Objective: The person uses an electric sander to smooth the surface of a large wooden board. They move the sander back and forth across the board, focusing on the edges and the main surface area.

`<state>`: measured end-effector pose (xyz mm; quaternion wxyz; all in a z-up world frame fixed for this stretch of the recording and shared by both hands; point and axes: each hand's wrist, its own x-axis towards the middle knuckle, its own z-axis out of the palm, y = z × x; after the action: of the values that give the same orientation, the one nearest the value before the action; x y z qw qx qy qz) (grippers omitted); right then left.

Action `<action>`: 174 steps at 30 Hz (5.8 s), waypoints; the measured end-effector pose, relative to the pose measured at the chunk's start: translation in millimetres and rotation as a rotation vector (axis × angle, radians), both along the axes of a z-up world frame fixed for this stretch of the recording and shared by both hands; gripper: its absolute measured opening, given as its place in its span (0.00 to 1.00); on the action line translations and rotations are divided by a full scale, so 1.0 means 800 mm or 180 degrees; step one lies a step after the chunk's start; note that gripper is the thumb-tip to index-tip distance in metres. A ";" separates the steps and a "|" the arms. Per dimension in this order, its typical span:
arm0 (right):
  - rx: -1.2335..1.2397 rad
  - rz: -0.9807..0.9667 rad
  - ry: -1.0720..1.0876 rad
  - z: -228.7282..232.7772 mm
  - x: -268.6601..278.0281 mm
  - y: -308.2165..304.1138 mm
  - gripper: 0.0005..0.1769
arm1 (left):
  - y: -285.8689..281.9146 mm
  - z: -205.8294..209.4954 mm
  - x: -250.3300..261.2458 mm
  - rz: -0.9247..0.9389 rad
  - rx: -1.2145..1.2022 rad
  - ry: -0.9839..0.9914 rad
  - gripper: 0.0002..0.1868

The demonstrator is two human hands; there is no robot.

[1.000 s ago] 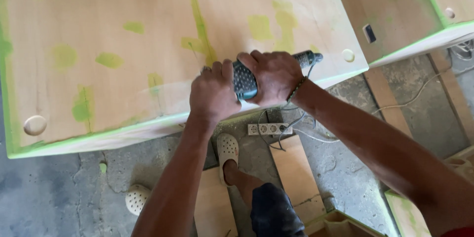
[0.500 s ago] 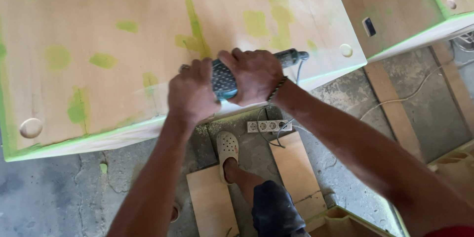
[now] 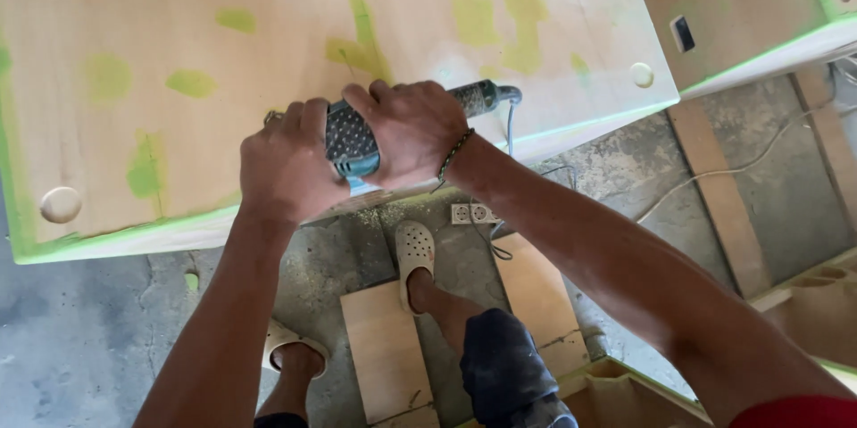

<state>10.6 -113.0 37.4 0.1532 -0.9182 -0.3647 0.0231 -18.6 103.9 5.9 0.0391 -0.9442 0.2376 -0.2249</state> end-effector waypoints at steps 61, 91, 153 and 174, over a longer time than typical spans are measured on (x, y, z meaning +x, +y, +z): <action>0.0689 -0.0884 -0.0369 -0.036 0.038 0.014 0.51 | -0.009 0.098 0.079 -0.0087 0.0846 0.1720 0.34; 0.0177 -0.0704 -0.0531 -0.020 0.048 0.040 0.50 | 0.036 0.038 0.087 0.0167 0.0356 0.1511 0.40; -0.0565 -0.0362 -0.0237 0.013 0.029 -0.135 0.48 | -0.115 0.072 0.051 0.0230 -0.0247 0.2330 0.22; -0.0840 -0.0654 0.0332 0.030 -0.010 -0.110 0.37 | -0.104 0.105 0.029 0.0338 -0.0207 0.3079 0.22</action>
<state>2.9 -200.7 61.6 0.0517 -0.9603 -0.2542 0.1026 4.6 20.7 89.9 -0.0939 -0.9520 0.1728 0.2346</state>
